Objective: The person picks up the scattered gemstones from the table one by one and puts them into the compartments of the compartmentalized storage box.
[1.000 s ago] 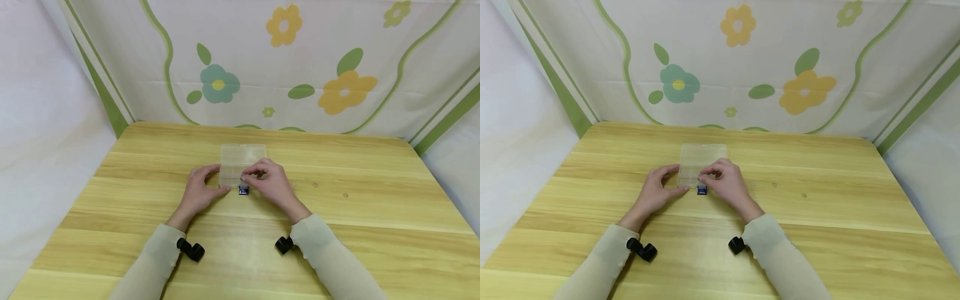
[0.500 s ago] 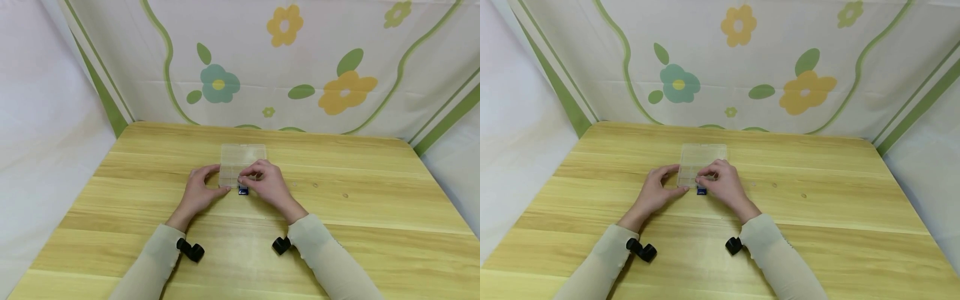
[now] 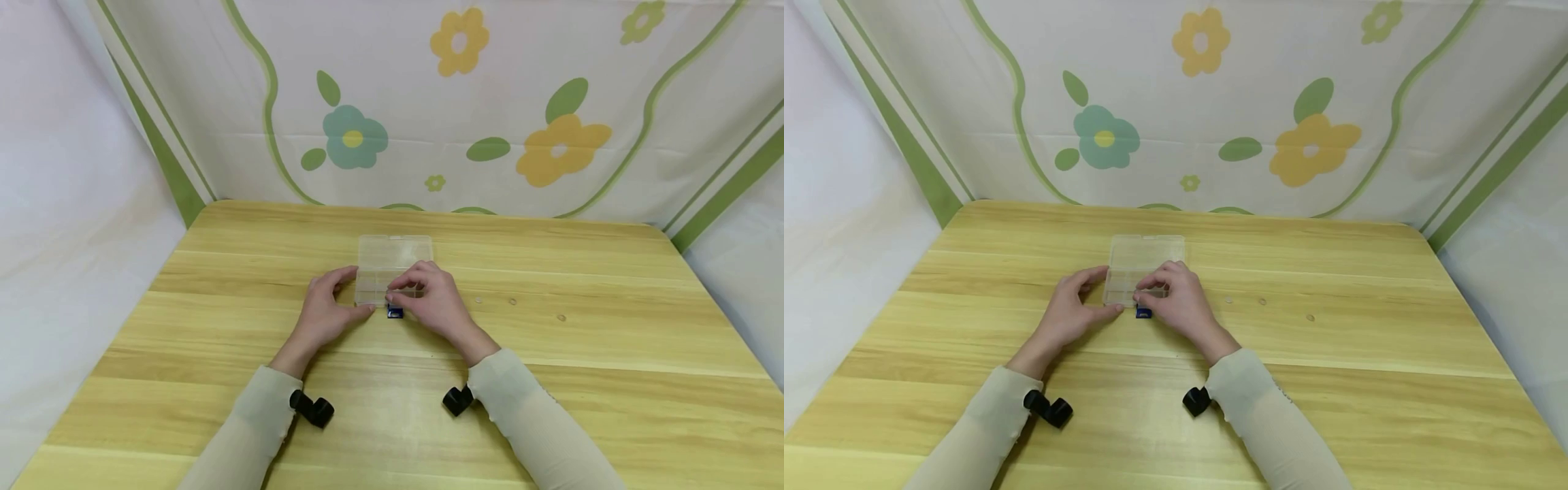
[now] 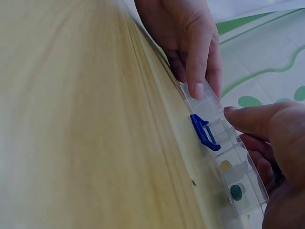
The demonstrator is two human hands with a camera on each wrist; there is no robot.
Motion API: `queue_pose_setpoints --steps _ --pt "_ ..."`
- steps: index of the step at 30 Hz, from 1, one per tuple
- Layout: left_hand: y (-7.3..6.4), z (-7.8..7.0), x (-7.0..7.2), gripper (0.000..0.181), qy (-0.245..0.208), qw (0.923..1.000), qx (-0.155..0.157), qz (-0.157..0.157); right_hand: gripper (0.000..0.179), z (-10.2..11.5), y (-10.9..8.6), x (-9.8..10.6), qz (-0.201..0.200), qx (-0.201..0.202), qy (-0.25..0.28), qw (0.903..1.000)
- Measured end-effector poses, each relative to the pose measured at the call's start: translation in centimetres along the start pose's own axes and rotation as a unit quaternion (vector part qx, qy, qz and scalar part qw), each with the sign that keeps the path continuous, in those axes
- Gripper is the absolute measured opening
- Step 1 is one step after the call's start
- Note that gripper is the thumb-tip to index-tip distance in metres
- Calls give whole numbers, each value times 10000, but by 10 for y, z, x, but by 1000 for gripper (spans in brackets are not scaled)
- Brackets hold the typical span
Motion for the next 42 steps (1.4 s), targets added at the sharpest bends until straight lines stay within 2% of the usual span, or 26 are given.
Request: queue_pose_setpoints --steps 10,21,31,38,42 --pt "4 3 2 77 -308 9990 255 206 6 2 -1 0 25 38 -91 9999" --pt "11 5 10 74 -691 9928 519 829 5 0 -1 0 58 0 -87 9999" --pt "15 5 15 73 -511 9923 394 1055 6 0 -1 -1 64 35 -118 9999" --pt "17 5 17 74 -691 9894 621 1119 6 0 0 -1 101 -6 -135 9999" --pt "19 6 17 74 -745 9887 647 1126 7 0 -1 0 80 2 -143 9999"
Point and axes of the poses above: each hand's wrist, its own y-axis towards the middle knuckle, its own x-axis out of the back of the hand, z = x × y, the point moved 5 cm from there along y, towards the middle knuckle, and after that the axes turned 5 degrees about -y, right-handed, at the moved point
